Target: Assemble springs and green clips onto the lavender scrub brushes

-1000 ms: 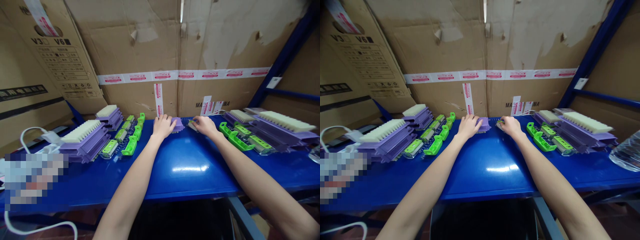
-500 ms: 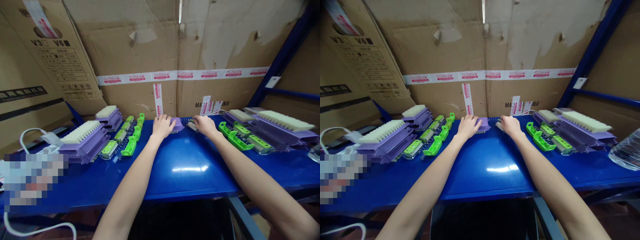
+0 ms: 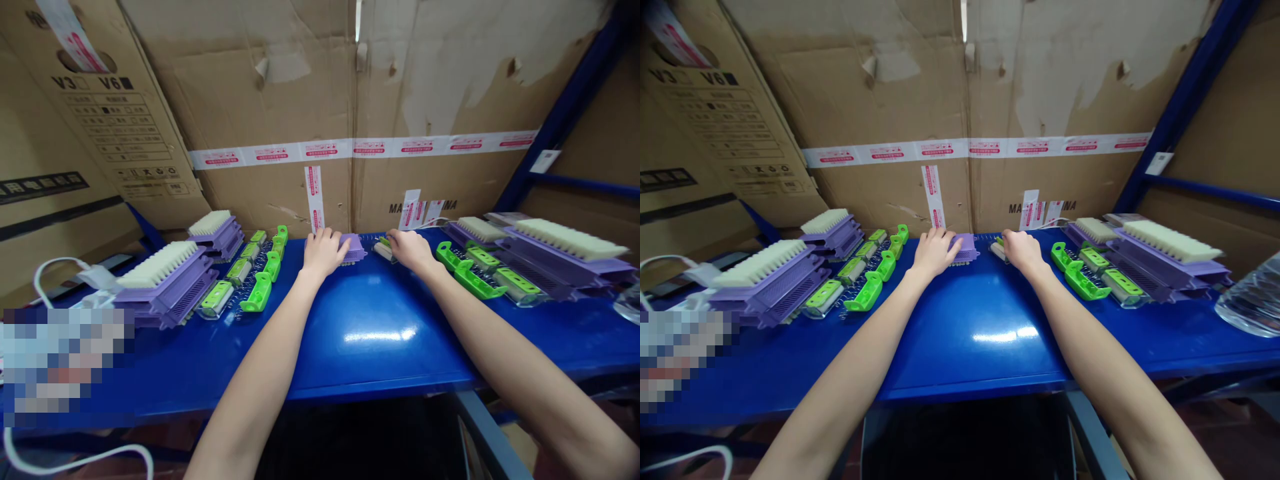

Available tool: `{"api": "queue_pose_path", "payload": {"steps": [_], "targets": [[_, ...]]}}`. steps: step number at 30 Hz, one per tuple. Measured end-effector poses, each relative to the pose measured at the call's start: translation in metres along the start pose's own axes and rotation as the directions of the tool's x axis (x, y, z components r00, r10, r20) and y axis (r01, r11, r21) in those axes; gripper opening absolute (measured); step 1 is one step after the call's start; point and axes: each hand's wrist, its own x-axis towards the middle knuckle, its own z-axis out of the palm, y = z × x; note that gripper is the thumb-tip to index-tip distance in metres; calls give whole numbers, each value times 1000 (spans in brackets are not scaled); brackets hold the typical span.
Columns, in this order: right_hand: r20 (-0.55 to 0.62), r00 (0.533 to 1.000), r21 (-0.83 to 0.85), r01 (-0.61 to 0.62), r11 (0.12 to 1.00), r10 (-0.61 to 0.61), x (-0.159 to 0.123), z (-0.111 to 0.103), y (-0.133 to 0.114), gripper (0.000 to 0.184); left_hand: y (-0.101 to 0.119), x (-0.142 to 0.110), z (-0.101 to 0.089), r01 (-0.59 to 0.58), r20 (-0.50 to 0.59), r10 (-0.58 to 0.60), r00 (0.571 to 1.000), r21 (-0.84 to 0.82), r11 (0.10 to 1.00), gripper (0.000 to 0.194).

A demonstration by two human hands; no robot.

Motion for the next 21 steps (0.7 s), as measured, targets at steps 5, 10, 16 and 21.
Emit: {"api": "queue_pose_path", "payload": {"steps": [5, 10, 16, 21], "targets": [[-16, 1000, -8, 13, 1000, -13, -1, 1, -1, 41, 0, 0, 1, -2, -1, 2, 1000, -9, 1000, 45], [-2, 1000, -12, 29, 1000, -29, -1, 3, -2, 40, -1, 0, 1, -2, -7, 2, 1000, -19, 1000, 45], [-3, 1000, -8, 27, 1000, -27, 0, 5, -1, 39, -1, 0, 0, -6, -10, 6, 1000, -24, 1000, 46], [11, 1000, -17, 21, 1000, -21, 0, 4, -1, 39, -1, 0, 1, -1, -3, 1, 1000, -18, 1000, 46]]}}
